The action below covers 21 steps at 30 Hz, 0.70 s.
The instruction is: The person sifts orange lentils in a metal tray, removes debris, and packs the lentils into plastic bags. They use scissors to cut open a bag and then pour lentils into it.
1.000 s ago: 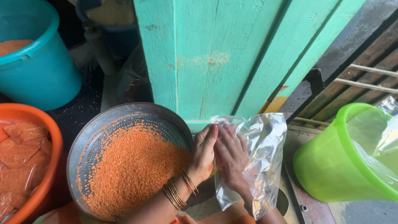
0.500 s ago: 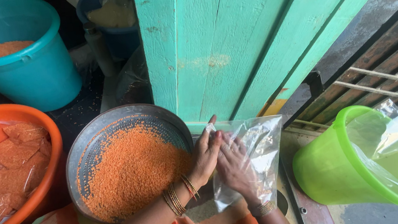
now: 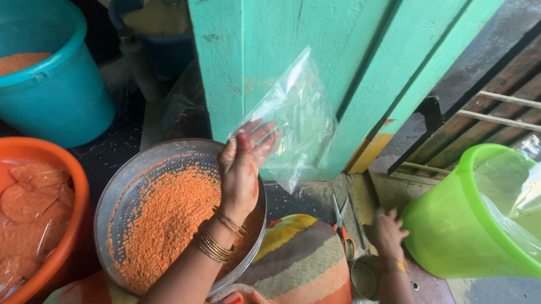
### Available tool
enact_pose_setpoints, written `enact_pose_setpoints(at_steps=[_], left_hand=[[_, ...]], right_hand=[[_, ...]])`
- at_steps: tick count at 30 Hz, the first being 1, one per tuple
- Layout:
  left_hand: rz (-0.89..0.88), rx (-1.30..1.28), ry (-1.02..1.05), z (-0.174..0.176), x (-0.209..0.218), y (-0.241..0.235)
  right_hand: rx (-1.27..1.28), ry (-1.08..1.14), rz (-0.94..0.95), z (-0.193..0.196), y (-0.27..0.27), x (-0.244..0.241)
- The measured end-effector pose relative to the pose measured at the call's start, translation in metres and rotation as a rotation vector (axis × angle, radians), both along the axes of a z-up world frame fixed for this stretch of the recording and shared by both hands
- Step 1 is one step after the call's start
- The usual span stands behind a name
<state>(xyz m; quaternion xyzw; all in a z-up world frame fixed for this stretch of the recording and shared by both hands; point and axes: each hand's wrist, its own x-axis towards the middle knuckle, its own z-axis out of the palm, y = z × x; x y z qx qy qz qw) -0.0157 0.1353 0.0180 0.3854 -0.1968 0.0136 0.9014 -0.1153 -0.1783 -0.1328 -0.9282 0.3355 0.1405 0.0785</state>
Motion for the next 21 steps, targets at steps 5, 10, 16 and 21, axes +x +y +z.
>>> enact_pose_setpoints(at_steps=[5,10,16,21], left_hand=[[-0.038,0.270,-0.067,-0.011,-0.011,-0.016],[-0.221,0.543,-0.271,-0.022,-0.045,-0.035],[-0.242,0.850,-0.545,0.004,-0.079,-0.023],[0.115,1.005,-0.639,0.009,-0.100,0.004]], right_hand=[[0.173,-0.759,0.062,0.039,0.004,-0.019],[0.751,-1.181,0.182,0.112,0.028,-0.039],[1.161,-1.263,0.312,0.103,0.021,-0.045],[0.043,-1.647,0.055,0.109,-0.053,-0.075]])
